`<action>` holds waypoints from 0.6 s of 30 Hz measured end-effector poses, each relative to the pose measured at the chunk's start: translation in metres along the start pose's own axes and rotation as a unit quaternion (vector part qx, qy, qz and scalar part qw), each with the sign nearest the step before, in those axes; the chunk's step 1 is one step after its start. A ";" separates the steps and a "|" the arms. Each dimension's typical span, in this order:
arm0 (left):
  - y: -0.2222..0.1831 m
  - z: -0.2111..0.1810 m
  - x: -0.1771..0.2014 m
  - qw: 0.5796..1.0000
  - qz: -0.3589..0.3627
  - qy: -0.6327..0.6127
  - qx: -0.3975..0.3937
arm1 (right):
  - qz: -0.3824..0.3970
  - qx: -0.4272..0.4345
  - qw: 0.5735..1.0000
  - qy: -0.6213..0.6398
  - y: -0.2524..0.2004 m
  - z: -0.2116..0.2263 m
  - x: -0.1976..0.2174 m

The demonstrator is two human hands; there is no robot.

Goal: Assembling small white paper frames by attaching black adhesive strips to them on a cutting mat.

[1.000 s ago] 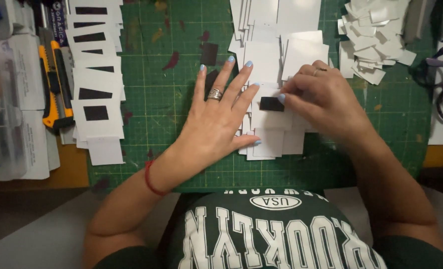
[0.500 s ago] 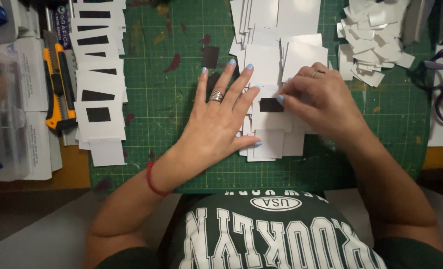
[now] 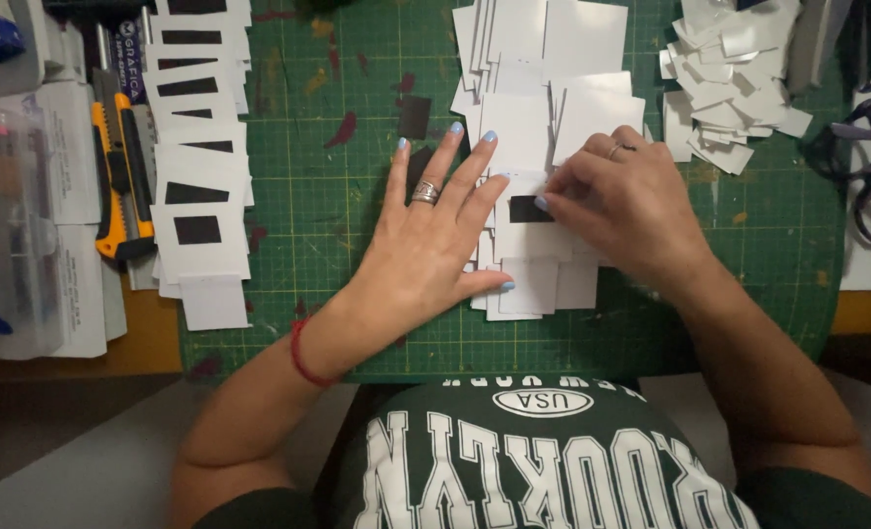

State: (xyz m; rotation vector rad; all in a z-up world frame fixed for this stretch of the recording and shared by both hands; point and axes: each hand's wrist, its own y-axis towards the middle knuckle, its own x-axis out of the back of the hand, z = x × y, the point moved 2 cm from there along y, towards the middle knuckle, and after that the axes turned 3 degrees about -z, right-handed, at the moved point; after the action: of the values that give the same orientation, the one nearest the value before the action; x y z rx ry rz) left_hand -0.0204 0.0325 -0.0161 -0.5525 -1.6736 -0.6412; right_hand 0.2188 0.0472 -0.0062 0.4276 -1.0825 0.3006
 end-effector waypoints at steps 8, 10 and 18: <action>-0.001 0.000 -0.001 1.000 -0.013 0.018 -0.005 | 0.002 -0.028 0.998 -0.054 -0.005 0.001 -0.006; -0.001 0.000 -0.001 1.000 -0.021 0.021 -0.007 | 0.001 -0.038 0.997 -0.070 -0.006 0.001 -0.009; -0.001 0.001 -0.003 1.000 -0.014 0.013 -0.005 | -0.075 0.054 0.945 -0.312 -0.010 0.024 0.000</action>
State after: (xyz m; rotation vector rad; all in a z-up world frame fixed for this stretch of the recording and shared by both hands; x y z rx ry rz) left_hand -0.0213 0.0321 -0.0196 -0.5269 -1.6580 -0.6751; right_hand 0.2042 0.0274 0.0012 0.7280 -1.6469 0.0834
